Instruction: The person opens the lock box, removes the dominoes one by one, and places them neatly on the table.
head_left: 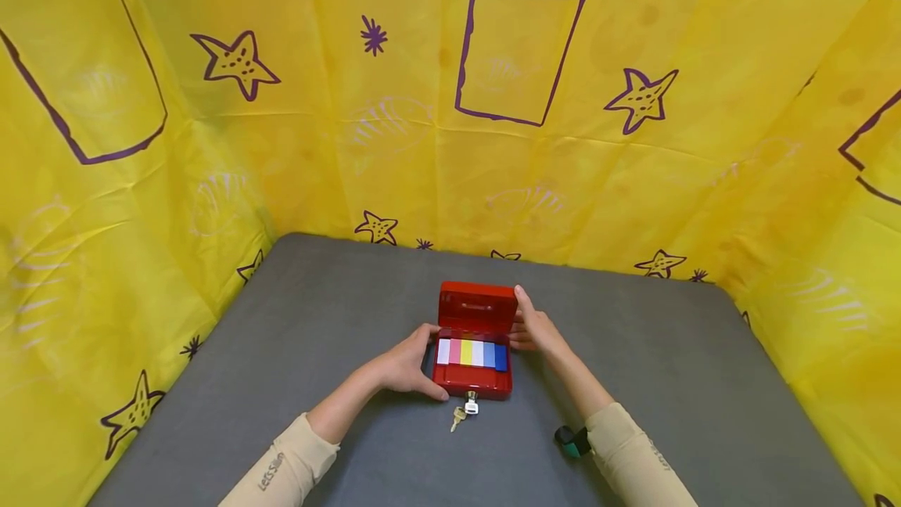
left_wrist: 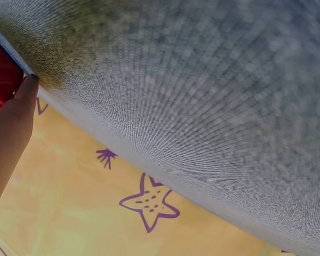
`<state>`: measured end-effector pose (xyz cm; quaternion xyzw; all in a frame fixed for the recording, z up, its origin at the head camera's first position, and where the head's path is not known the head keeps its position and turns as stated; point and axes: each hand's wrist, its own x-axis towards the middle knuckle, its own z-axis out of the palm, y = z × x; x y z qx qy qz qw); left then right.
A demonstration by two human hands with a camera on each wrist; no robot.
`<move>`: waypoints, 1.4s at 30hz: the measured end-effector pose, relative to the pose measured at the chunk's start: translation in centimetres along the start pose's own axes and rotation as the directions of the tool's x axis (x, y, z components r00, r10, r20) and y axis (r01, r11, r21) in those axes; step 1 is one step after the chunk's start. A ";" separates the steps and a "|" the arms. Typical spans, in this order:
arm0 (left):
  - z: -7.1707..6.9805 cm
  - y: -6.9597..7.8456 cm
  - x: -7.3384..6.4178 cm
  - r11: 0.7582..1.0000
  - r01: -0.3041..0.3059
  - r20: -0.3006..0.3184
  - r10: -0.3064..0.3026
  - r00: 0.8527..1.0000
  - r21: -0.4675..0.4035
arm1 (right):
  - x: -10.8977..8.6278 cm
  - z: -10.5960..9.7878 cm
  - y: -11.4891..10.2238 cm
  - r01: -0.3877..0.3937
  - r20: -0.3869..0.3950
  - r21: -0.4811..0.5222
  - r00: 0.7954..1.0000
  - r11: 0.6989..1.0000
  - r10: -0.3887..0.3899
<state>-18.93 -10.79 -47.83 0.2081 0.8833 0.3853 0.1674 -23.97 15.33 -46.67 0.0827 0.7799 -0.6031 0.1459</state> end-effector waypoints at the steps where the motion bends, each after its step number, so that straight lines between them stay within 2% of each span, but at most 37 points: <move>1: 0.0 0.0 0.0 1.000 0.002 0.000 -0.002 1.000 -0.001 | 0.0 0.0 0.0 -0.003 -0.001 0.003 1.000 1.000 0.003; 13: 0.1 0.0 0.1 1.000 0.015 0.004 -0.015 1.000 0.003 | 0.1 -0.1 0.0 -0.054 0.020 0.001 0.998 0.999 0.054; 18: 0.1 -0.1 0.2 1.000 0.018 0.005 -0.018 1.000 -0.002 | -0.4 -0.2 0.2 -0.056 0.072 0.009 0.996 0.998 0.056; 22: 0.2 -0.1 0.3 1.000 0.015 0.002 -0.015 1.000 -0.010 | -0.7 -0.2 0.8 -0.052 0.114 0.050 0.992 0.997 0.046; 27: 0.2 0.0 0.2 1.000 0.012 0.001 -0.012 1.000 -0.012 | -1.2 -0.3 1.5 -0.055 0.120 0.141 0.992 0.989 0.038; 32: 0.2 0.1 0.2 1.000 0.019 0.001 -0.019 1.000 -0.012 | -2.0 -0.7 2.1 -0.014 0.087 0.245 0.996 0.969 -0.008; 38: 0.2 0.1 0.2 1.000 0.021 0.001 -0.021 1.000 -0.007 | -3.3 -0.7 2.1 0.038 -0.029 0.350 0.999 0.936 -0.029; 42: 0.3 0.1 0.2 1.000 0.023 0.003 -0.023 1.000 -0.007 | -4.1 -0.4 1.7 0.096 -0.065 0.328 0.995 0.940 -0.079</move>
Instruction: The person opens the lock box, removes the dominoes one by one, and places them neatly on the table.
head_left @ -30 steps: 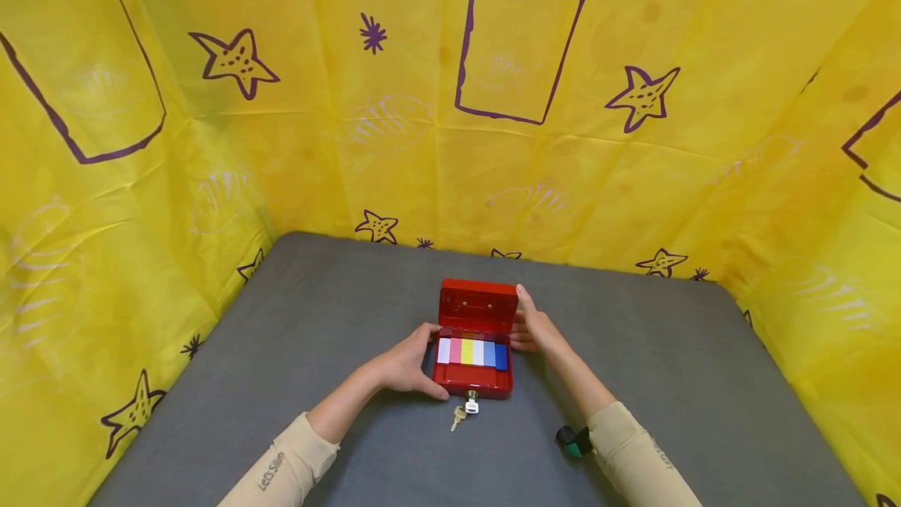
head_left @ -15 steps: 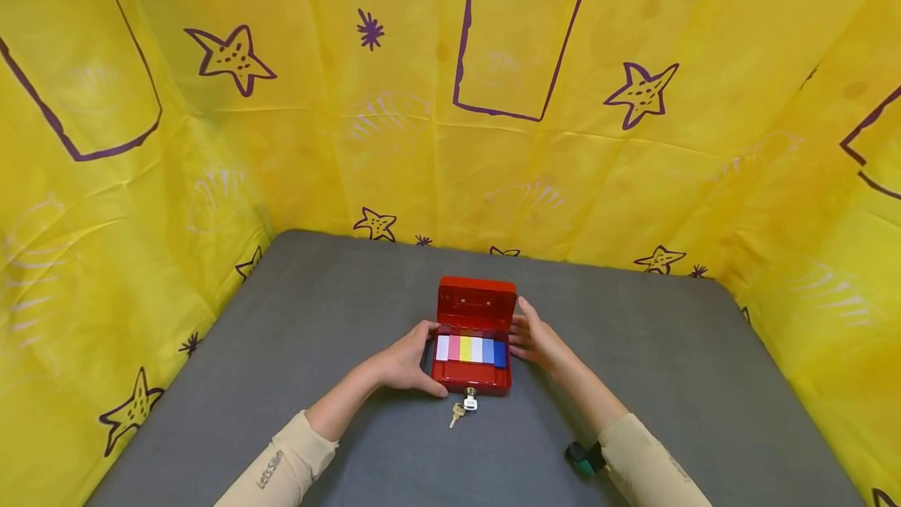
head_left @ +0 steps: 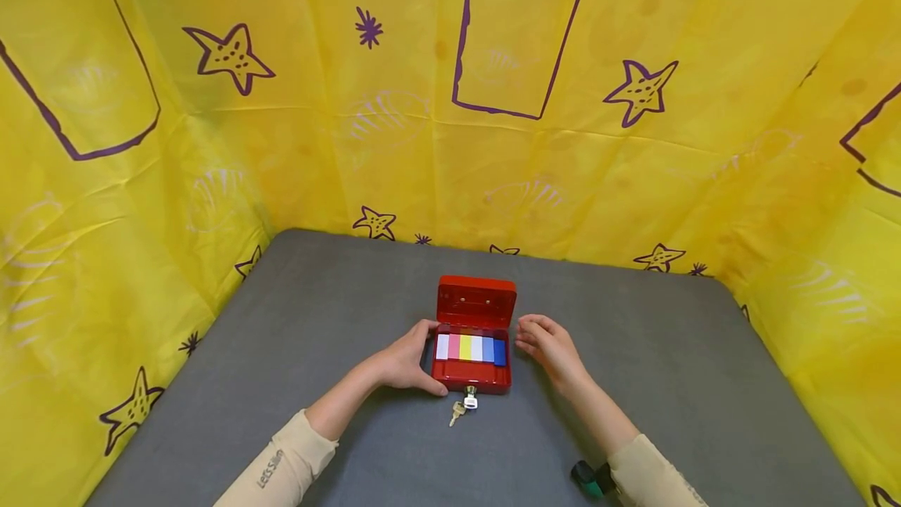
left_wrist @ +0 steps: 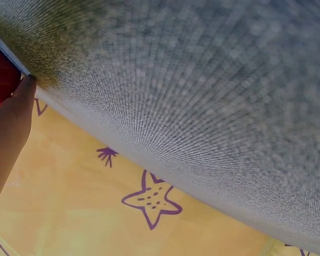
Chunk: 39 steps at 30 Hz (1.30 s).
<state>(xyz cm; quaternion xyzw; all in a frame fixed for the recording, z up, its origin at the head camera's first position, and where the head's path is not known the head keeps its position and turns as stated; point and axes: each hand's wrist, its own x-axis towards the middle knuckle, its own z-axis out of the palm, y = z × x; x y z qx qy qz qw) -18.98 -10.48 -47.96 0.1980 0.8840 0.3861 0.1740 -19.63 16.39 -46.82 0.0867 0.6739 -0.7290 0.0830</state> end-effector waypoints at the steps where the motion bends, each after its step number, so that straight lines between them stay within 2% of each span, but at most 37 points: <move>1: 0.0 0.0 0.0 1.000 0.004 0.000 -0.004 1.000 0.001 | -0.2 0.1 -0.1 0.018 0.012 -0.018 1.000 1.000 -0.018; 3: 0.0 -0.1 0.0 1.000 0.002 0.000 -0.002 1.000 -0.002 | -0.5 0.4 -0.3 0.043 0.047 -0.081 0.998 0.996 -0.040; 6: 0.0 -0.1 0.0 1.000 -0.001 -0.001 0.001 1.000 -0.002 | -0.8 0.9 -0.3 0.121 0.117 -0.168 0.988 0.978 -0.102; 8: 0.0 -0.1 0.1 1.000 -0.008 0.000 0.008 1.000 -0.002 | -0.8 1.3 -0.2 0.183 0.160 -0.256 0.976 0.949 -0.145; 9: 0.0 -0.1 0.0 1.000 -0.005 0.001 0.005 1.000 -0.001 | -0.8 1.5 0.0 0.223 0.180 -0.307 0.968 0.925 -0.174; 11: -0.1 -0.1 0.0 1.000 -0.002 0.002 0.002 1.000 -0.002 | -0.9 1.9 0.1 0.306 0.220 -0.418 0.948 0.855 -0.231; 14: -0.1 0.0 0.0 1.000 -0.004 0.003 0.004 1.000 -0.004 | -0.9 2.5 0.3 0.435 0.300 -0.554 0.900 0.710 -0.317; 16: -0.1 -0.1 0.0 1.000 -0.008 0.003 0.008 1.000 -0.002 | -0.8 2.9 0.4 0.534 0.382 -0.589 0.846 0.606 -0.373; 18: -0.1 -0.1 0.0 1.000 -0.011 0.004 0.011 1.000 0.003 | -0.7 3.3 0.5 0.613 0.463 -0.595 0.790 0.519 -0.402; 21: -0.1 -0.2 0.0 1.000 -0.017 0.006 0.017 1.000 0.002 | -0.5 3.8 0.6 0.703 0.582 -0.573 0.711 0.422 -0.394; 22: -0.1 -0.2 0.0 1.000 -0.020 0.006 0.020 1.000 0.002 | -0.5 4.0 0.6 0.723 0.614 -0.564 0.691 0.400 -0.382; 24: -0.1 -0.2 -0.1 1.000 -0.023 0.007 0.023 1.000 -0.002 | -0.5 4.3 0.6 0.744 0.663 -0.556 0.666 0.370 -0.343; 27: -0.2 -0.2 -0.1 0.999 -0.032 0.004 0.032 0.999 0.005 | -0.5 4.7 0.7 0.772 0.716 -0.557 0.633 0.307 -0.293; 31: -0.1 -0.1 -0.1 0.999 -0.035 0.006 0.035 0.999 0.004 | -0.5 5.2 0.7 0.792 0.750 -0.558 0.609 0.248 -0.258; 37: -0.1 -0.3 -0.1 1.000 -0.031 0.013 0.031 0.999 -0.004 | -0.5 5.5 0.8 0.806 0.778 -0.547 0.589 0.228 -0.216; 39: -0.1 -0.3 -0.1 0.999 -0.034 0.011 0.034 0.999 -0.001 | -0.5 5.5 0.9 0.807 0.788 -0.543 0.585 0.231 -0.192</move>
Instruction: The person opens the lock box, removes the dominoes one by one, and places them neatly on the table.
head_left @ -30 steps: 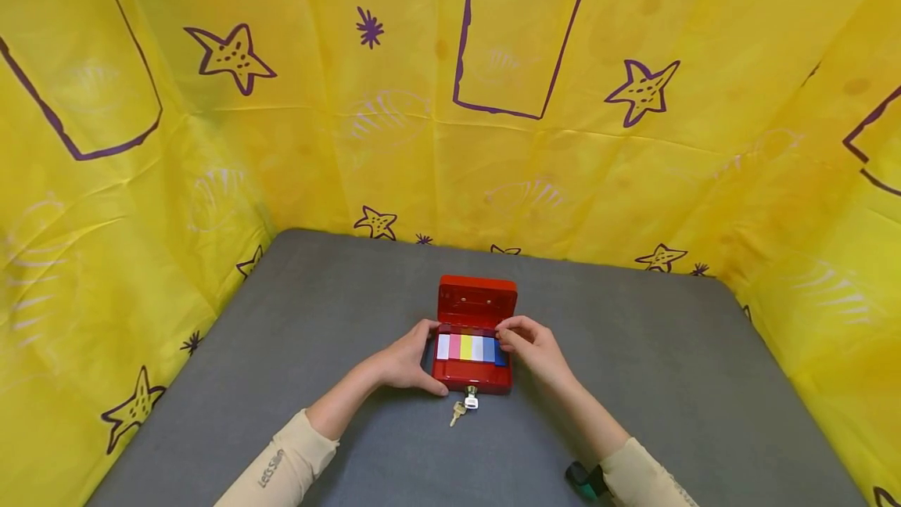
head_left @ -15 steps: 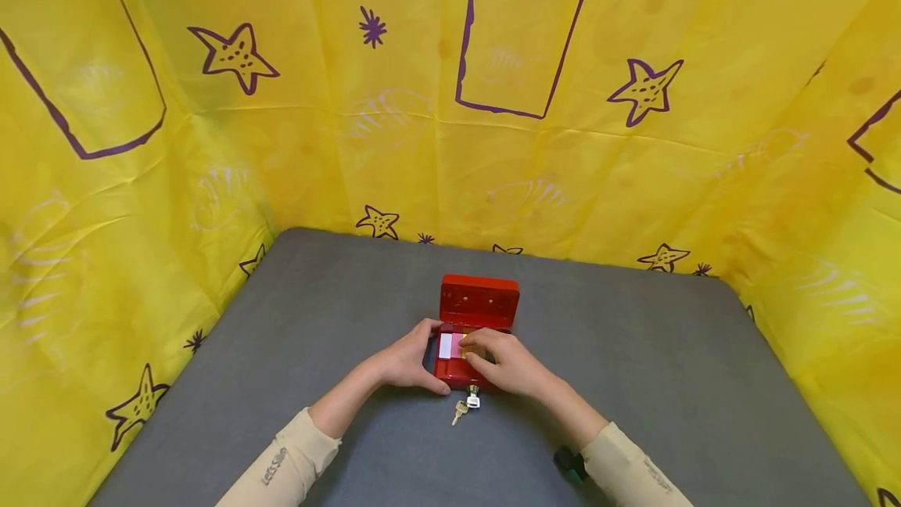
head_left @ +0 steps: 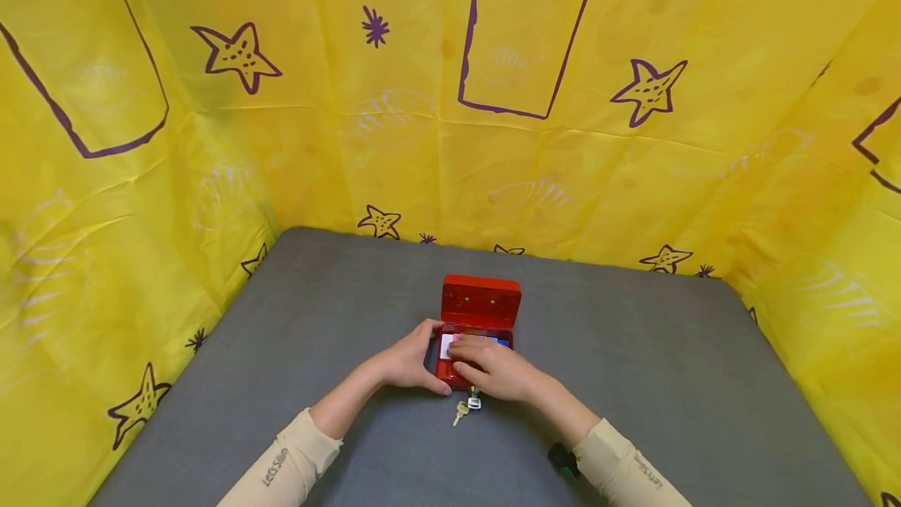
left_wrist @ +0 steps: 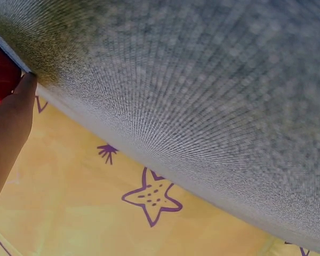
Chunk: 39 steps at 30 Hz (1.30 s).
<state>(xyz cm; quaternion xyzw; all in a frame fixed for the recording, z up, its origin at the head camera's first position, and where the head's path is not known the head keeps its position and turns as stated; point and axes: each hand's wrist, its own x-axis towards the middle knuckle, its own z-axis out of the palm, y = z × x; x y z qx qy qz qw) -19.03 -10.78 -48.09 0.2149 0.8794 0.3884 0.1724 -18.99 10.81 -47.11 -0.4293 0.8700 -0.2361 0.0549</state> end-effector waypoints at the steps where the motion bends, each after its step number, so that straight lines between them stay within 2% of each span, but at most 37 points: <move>1: 0.0 0.0 0.0 1.000 -0.007 -0.002 0.007 1.000 0.000 | 0.0 0.0 0.0 0.004 0.009 0.001 1.000 1.000 -0.004; 7: 0.0 0.1 0.0 0.999 -0.037 -0.017 0.037 0.999 0.018 | -0.1 0.0 -0.4 0.012 0.019 0.019 1.000 1.000 -0.012; 28: 0.1 0.0 -0.1 0.999 -0.042 -0.021 0.043 0.999 0.009 | -0.4 0.3 -1.2 0.027 0.013 0.037 1.000 0.999 -0.027; 32: 0.1 -0.1 0.0 0.999 -0.043 -0.017 0.043 0.999 0.003 | -0.3 0.4 -1.1 0.023 -0.009 0.045 1.000 0.999 -0.022; 39: 0.2 -0.2 0.0 0.999 -0.038 -0.021 0.038 0.999 0.001 | 0.2 0.4 -0.7 0.007 -0.113 0.029 0.994 1.000 -0.004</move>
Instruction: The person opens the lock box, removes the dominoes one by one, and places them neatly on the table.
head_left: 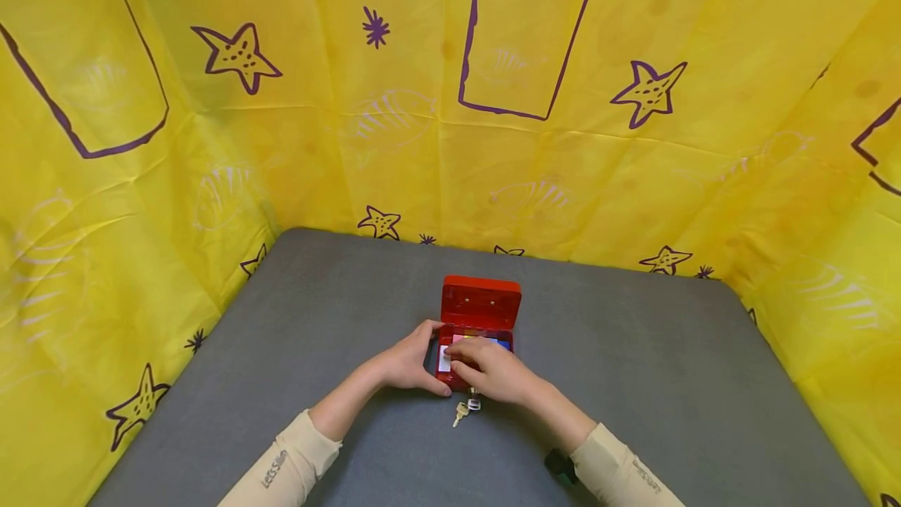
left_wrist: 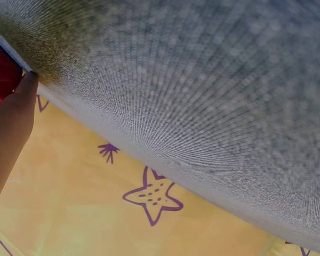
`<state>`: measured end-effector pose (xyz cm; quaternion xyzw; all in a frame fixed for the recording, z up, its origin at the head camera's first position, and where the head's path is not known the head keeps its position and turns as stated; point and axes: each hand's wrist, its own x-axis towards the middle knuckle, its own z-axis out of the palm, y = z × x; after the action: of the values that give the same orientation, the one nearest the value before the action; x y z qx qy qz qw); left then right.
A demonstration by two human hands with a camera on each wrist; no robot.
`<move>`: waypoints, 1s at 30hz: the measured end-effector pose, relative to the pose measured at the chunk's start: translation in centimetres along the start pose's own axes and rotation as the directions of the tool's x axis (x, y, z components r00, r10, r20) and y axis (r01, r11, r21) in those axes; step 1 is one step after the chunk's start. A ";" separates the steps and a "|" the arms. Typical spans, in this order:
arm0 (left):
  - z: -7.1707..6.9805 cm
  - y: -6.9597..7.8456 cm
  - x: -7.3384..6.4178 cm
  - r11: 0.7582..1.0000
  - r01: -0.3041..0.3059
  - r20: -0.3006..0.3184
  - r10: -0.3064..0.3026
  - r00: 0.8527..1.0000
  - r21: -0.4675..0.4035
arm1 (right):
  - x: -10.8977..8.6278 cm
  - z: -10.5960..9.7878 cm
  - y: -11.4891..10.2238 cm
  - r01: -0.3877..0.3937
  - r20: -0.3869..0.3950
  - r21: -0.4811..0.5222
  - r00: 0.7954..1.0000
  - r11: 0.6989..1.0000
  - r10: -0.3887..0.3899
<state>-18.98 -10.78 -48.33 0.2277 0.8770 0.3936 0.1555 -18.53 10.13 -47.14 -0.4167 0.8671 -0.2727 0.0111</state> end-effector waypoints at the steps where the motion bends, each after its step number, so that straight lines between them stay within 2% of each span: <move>1: 0.0 0.0 0.0 1.000 0.004 0.001 -0.004 1.000 0.001 | 0.1 0.0 0.1 -0.010 -0.007 -0.001 1.000 1.000 0.010; 7: -0.2 0.3 0.0 1.000 0.015 0.009 -0.015 1.000 -0.002 | 0.6 -0.1 0.8 -0.094 0.002 -0.045 0.996 0.995 0.094; 11: -0.2 0.4 0.0 1.000 0.009 0.009 -0.009 1.000 0.004 | 0.9 -0.2 0.8 -0.119 0.026 -0.072 0.992 0.990 0.121; 21: -0.1 0.0 0.1 1.000 -0.013 -0.002 0.013 1.000 0.020 | 1.6 0.1 0.0 -0.044 0.016 -0.185 0.999 0.982 0.048; 30: 0.0 0.1 0.0 1.000 -0.011 -0.005 0.011 1.000 0.017 | 1.8 0.4 0.0 -0.048 0.020 -0.241 0.998 0.969 0.055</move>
<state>-18.95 -10.74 -48.30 0.2327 0.8794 0.3877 0.1491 -19.61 8.60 -47.12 -0.3960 0.9039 -0.1600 -0.0208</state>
